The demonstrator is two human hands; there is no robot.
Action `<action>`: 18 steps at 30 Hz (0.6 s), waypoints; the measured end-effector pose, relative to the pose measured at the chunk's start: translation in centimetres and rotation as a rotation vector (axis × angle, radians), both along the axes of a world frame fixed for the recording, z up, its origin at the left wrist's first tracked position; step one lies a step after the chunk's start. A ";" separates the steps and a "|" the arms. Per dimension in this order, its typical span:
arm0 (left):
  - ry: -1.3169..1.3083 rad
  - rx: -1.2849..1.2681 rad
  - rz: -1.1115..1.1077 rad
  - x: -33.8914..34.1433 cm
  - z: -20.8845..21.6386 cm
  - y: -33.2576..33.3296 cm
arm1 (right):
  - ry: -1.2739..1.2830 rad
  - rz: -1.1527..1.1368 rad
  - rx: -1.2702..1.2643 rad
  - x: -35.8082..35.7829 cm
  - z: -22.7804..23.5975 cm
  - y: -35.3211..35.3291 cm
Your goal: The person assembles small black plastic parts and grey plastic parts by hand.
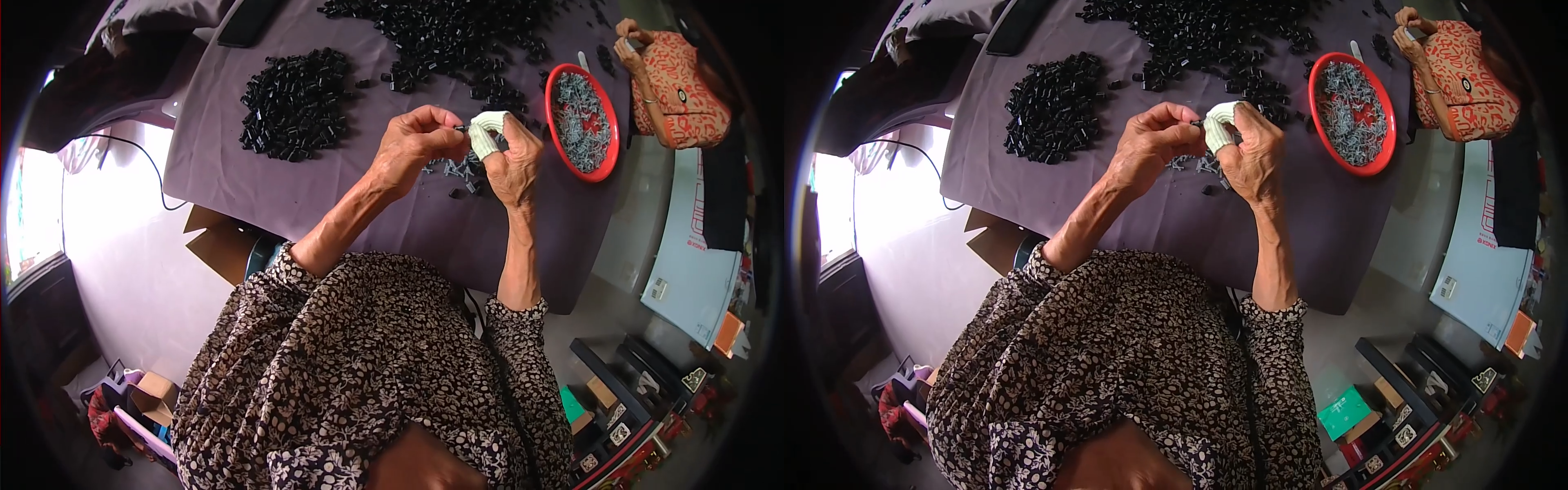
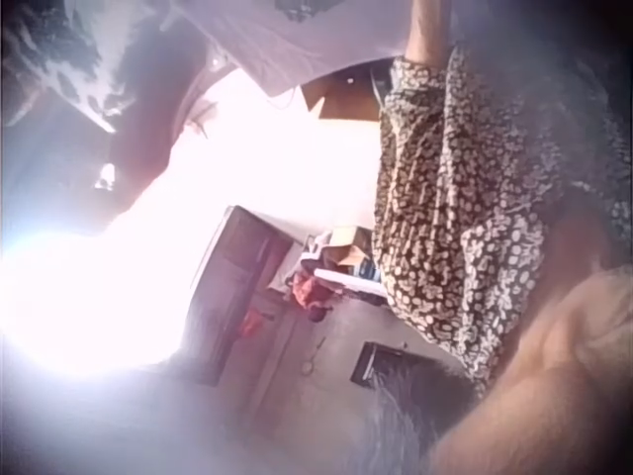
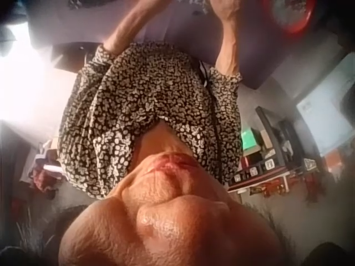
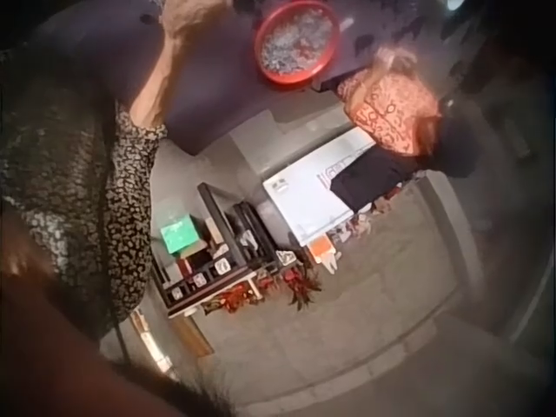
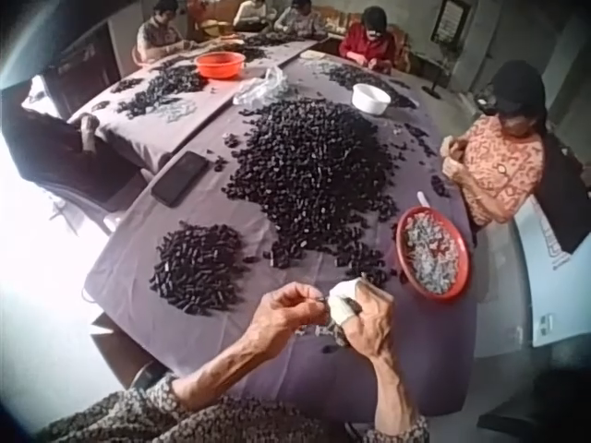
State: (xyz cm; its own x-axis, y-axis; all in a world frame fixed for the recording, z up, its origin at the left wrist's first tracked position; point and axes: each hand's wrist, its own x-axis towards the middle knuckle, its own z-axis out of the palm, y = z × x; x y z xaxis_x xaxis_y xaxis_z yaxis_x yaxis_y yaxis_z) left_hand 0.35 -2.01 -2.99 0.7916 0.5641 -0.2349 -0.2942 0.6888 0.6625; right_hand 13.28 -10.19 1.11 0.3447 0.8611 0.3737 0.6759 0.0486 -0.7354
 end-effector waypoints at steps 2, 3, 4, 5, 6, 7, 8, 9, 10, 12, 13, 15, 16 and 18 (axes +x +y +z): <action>0.067 0.131 -0.038 0.0 0.1 0.0 | 0.012 0.004 -0.021 0.3 -0.2 -0.3; 0.067 0.130 -0.042 0.0 0.2 0.0 | 0.024 0.012 -0.038 0.4 -0.2 -0.4; 0.077 0.159 -0.052 0.0 0.3 0.1 | 0.025 0.008 -0.039 0.5 -0.2 -0.5; 0.089 0.188 -0.056 -0.1 0.4 0.1 | 0.029 0.025 -0.046 0.5 -0.2 -0.5; 0.091 0.189 -0.052 -0.1 0.3 0.1 | 0.033 0.043 -0.053 0.5 -0.2 -0.4; 0.096 0.196 -0.054 -0.2 0.1 0.0 | 0.035 0.048 -0.052 0.5 -0.2 -0.4; 0.100 0.206 -0.052 -0.1 0.0 0.0 | -0.002 0.070 -0.060 0.5 -0.2 -0.3; 0.103 0.209 -0.043 -0.1 0.0 -0.2 | -0.039 0.093 -0.068 0.6 -0.3 -0.3; 0.107 0.179 -0.051 0.1 0.0 -0.4 | -0.038 0.103 -0.063 0.6 -0.2 -0.3; 0.110 0.149 -0.053 0.3 -0.1 -0.7 | -0.026 0.020 -0.092 0.5 -0.3 -0.7; 0.098 0.168 -0.049 0.5 -0.2 -0.6 | -0.003 0.003 -0.080 0.4 -0.4 -0.8; 0.095 0.193 -0.040 0.6 -0.4 -0.6 | -0.001 0.004 -0.078 0.2 -0.5 -0.7; 0.096 0.192 -0.035 0.5 -0.6 -0.6 | -0.001 -0.001 -0.077 0.1 -0.5 -0.6; 0.194 0.327 -0.047 0.6 -0.7 -0.5 | -0.009 -0.010 -0.081 0.2 -0.9 -0.9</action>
State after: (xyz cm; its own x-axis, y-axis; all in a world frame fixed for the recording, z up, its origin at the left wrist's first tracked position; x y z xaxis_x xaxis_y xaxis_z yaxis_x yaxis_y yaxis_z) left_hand 0.93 -2.56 -3.74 0.7769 0.5981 -0.1965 -0.1153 0.4419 0.8896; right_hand 13.53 -11.06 0.18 0.3500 0.8852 0.3066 0.6829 -0.0171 -0.7303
